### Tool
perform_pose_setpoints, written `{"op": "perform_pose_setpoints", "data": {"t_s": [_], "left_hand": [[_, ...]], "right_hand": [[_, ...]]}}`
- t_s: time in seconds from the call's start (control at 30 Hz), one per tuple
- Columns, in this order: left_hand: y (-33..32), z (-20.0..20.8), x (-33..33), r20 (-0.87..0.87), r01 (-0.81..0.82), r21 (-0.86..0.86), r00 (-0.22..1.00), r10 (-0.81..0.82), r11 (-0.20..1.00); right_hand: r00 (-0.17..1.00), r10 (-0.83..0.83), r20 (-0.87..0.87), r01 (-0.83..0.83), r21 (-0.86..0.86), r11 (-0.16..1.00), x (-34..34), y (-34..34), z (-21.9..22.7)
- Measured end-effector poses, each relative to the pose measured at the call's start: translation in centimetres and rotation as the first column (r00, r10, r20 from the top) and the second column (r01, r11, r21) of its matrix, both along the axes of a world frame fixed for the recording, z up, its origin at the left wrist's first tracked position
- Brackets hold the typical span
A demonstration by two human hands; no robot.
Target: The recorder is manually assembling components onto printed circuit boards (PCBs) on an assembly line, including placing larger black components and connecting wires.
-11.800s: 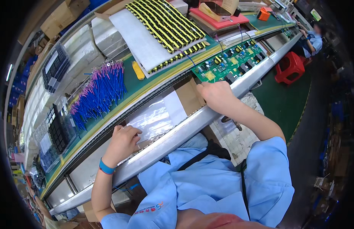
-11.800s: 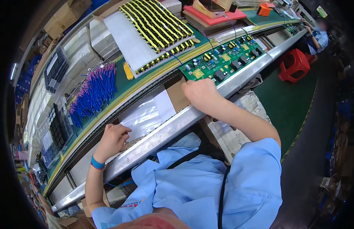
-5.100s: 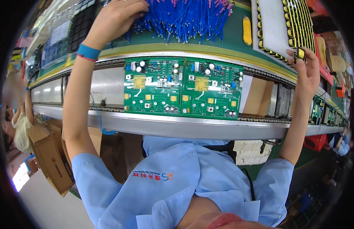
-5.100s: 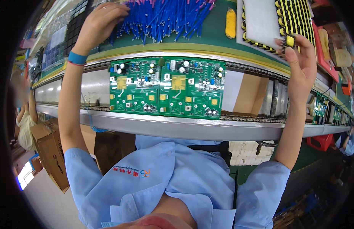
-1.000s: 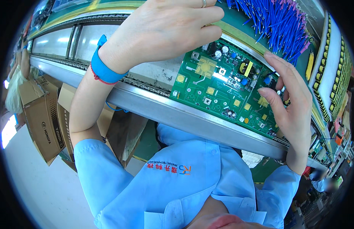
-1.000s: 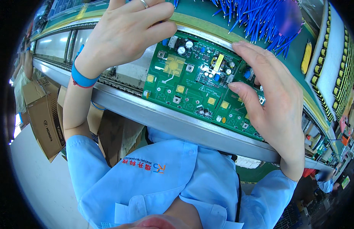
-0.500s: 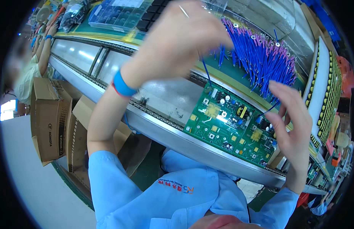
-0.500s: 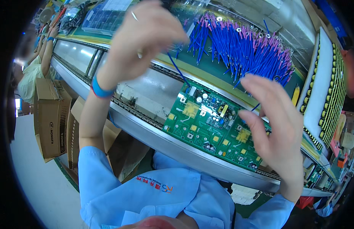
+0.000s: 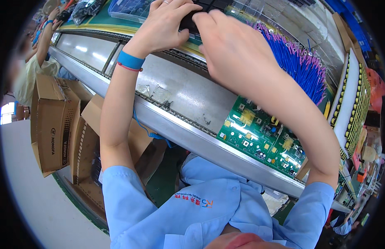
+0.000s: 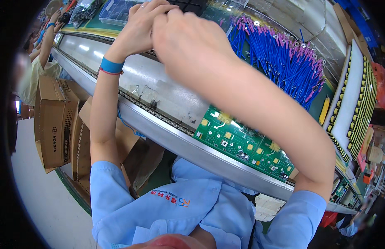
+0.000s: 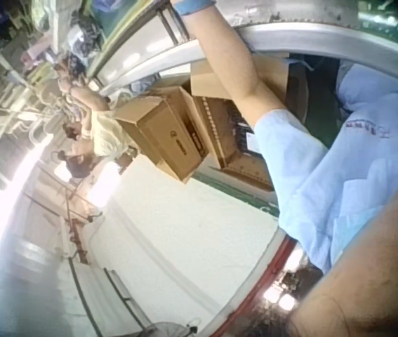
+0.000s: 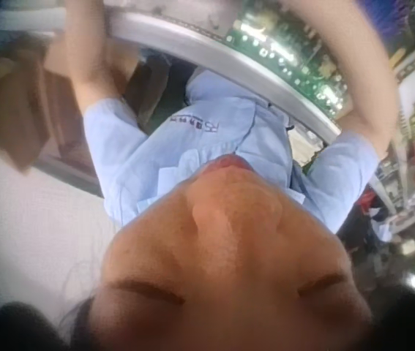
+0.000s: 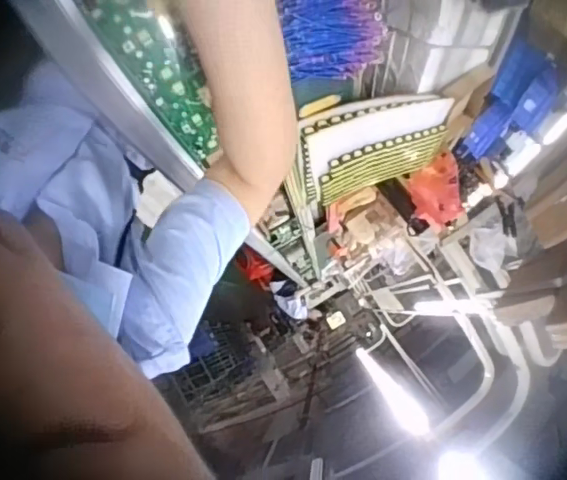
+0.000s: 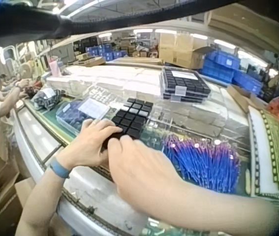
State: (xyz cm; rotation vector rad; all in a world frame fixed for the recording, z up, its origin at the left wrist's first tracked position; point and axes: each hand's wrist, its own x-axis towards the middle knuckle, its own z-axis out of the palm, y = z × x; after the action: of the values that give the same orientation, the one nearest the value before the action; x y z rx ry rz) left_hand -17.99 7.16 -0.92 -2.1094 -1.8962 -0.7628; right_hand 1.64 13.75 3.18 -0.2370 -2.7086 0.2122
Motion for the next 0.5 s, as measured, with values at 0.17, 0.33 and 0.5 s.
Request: {"op": "perform_pose_setpoints", "data": {"t_s": [0.17,0.33,0.5], "left_hand": [[0.1,3.6,1.2,-0.072,-0.076,-0.296,0.996,0.057,0.952],[0.4,4.5,0.9,-0.180,-0.062,-0.341,0.984,-0.001,0.938],[1.4,1.9,-1.7,-0.344,-0.086,-0.305,0.939,-0.025,0.949]], "right_hand": [[0.992,-0.104,0.070,0.096,0.117,0.989,-4.7,3.9,-3.5],[0.968,-0.198,0.157,0.191,0.062,0.980,-5.6,3.7,-2.8],[0.987,-0.081,0.141,0.068,0.090,0.994,-5.6,4.1,-2.6]]}}
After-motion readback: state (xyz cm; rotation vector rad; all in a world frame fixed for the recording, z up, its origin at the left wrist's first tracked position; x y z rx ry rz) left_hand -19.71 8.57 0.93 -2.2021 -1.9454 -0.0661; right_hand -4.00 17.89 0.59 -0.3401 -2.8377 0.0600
